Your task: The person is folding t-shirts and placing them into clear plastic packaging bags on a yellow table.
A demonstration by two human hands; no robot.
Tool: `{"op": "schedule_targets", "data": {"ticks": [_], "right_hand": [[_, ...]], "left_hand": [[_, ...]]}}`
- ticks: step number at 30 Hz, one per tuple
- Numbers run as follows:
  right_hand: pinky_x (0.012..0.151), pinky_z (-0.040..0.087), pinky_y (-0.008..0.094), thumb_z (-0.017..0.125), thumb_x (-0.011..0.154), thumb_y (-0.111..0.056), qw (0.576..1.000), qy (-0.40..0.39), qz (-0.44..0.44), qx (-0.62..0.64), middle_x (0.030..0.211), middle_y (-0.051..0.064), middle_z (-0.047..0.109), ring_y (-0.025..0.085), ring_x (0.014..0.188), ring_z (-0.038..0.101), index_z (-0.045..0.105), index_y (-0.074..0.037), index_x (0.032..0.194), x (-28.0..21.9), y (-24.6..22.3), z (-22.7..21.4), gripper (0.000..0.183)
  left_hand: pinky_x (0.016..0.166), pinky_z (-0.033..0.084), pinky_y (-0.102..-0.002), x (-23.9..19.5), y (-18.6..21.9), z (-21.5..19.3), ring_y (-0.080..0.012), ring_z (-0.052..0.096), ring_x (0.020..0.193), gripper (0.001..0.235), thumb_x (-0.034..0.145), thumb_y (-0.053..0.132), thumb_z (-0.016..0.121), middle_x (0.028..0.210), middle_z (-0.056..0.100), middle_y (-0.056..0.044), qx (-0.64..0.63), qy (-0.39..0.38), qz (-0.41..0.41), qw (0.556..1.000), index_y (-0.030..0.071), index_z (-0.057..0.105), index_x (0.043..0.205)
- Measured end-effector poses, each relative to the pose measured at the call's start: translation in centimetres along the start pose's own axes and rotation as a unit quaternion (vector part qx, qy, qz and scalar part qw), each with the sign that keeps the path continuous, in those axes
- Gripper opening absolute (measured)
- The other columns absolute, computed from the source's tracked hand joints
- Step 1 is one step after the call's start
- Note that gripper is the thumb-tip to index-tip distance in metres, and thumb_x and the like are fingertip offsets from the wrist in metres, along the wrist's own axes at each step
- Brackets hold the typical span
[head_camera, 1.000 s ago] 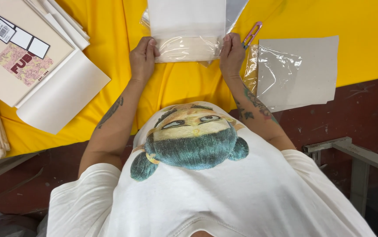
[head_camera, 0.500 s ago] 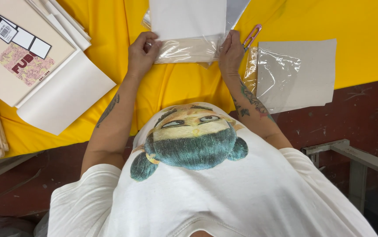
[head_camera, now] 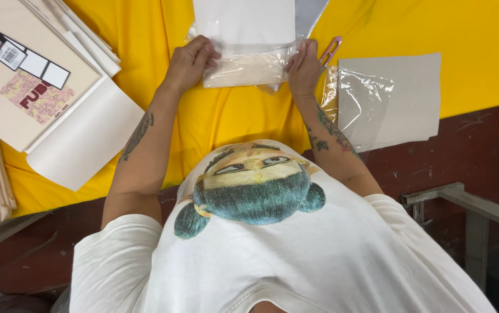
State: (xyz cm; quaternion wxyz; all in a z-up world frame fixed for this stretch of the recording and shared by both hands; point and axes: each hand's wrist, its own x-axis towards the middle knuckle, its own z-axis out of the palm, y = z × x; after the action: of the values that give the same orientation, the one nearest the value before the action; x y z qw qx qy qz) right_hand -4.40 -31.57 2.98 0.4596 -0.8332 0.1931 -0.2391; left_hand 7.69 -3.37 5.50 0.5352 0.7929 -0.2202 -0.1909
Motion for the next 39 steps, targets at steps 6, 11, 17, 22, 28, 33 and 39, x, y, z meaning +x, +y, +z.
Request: {"op": "schedule_targets", "data": {"ticks": [6,11,17,22,28,33,39], "right_hand": [[0.052,0.054,0.031,0.033,0.106,-0.017,0.999,-0.004,-0.005,-0.043,0.062,-0.002,0.066,0.015,0.05,0.065,0.048,-0.011,0.108,0.2,1.1,-0.2,0.017],[0.054,0.051,0.035,0.031,0.112,-0.026,0.999,0.009,-0.003,-0.032,0.056,0.003,0.061,0.02,0.048,0.064,0.045,-0.009,0.099,0.1,-0.1,-0.4,0.026],[0.063,0.044,0.051,0.035,0.106,-0.026,0.989,0.008,-0.005,-0.146,0.077,0.016,0.06,0.042,0.066,0.061,0.043,-0.007,0.099,-1.5,6.0,0.2,0.022],[0.061,0.05,0.042,0.033,0.11,-0.034,0.995,0.011,0.045,-0.093,0.07,0.004,0.064,0.026,0.06,0.065,0.05,-0.009,0.103,-0.6,1.5,0.0,0.031],[0.071,0.053,0.038,0.029,0.112,-0.029,0.996,0.008,-0.037,-0.086,0.083,0.006,0.068,0.024,0.073,0.07,0.056,-0.006,0.097,-0.7,-2.0,-0.4,0.038],[0.058,0.052,0.029,0.024,0.111,-0.025,0.996,-0.057,-0.044,-0.043,0.073,0.005,0.072,0.018,0.055,0.066,0.046,-0.006,0.102,-0.1,0.1,-1.1,0.03],[0.056,0.054,0.037,0.031,0.11,-0.024,0.987,-0.09,-0.074,-0.106,0.067,0.002,0.07,0.024,0.056,0.069,0.048,-0.006,0.104,-0.8,-1.0,-1.2,0.024]], "left_hand": [[0.09,0.061,-0.029,5.5,2.2,-4.7,-0.0154,0.073,0.097,0.087,0.087,0.076,0.03,0.112,0.075,-0.006,-0.289,-0.076,-0.082,0.951,0.006,0.069,0.119],[0.101,0.047,-0.048,14.6,-1.1,-1.4,-0.0366,0.066,0.115,0.029,0.111,0.015,0.064,0.13,0.074,-0.015,0.338,0.013,0.426,0.839,0.004,0.069,0.138],[0.124,-0.003,-0.063,11.7,0.6,3.9,-0.0453,0.016,0.157,0.053,0.114,0.051,0.026,0.171,0.027,-0.018,0.356,-0.266,0.363,0.819,0.033,0.042,0.161],[0.122,-0.006,-0.065,10.5,1.2,3.0,-0.0455,0.019,0.156,0.047,0.113,0.049,0.033,0.169,0.031,-0.014,0.333,-0.311,0.387,0.802,0.039,0.045,0.157],[0.116,0.007,-0.077,5.9,-2.1,2.7,-0.0483,0.028,0.153,0.043,0.113,0.033,0.055,0.166,0.039,-0.014,0.247,-0.266,0.483,0.797,0.036,0.048,0.155],[0.116,-0.002,-0.078,3.0,-1.6,3.4,-0.0487,0.019,0.156,0.043,0.113,0.04,0.046,0.171,0.03,-0.014,0.276,-0.281,0.422,0.816,0.042,0.044,0.156],[0.107,0.038,-0.047,-6.5,-3.8,2.6,-0.0314,0.052,0.123,0.054,0.079,-0.002,0.079,0.136,0.065,-0.008,0.342,-0.116,0.468,0.807,0.017,0.074,0.13]]}}
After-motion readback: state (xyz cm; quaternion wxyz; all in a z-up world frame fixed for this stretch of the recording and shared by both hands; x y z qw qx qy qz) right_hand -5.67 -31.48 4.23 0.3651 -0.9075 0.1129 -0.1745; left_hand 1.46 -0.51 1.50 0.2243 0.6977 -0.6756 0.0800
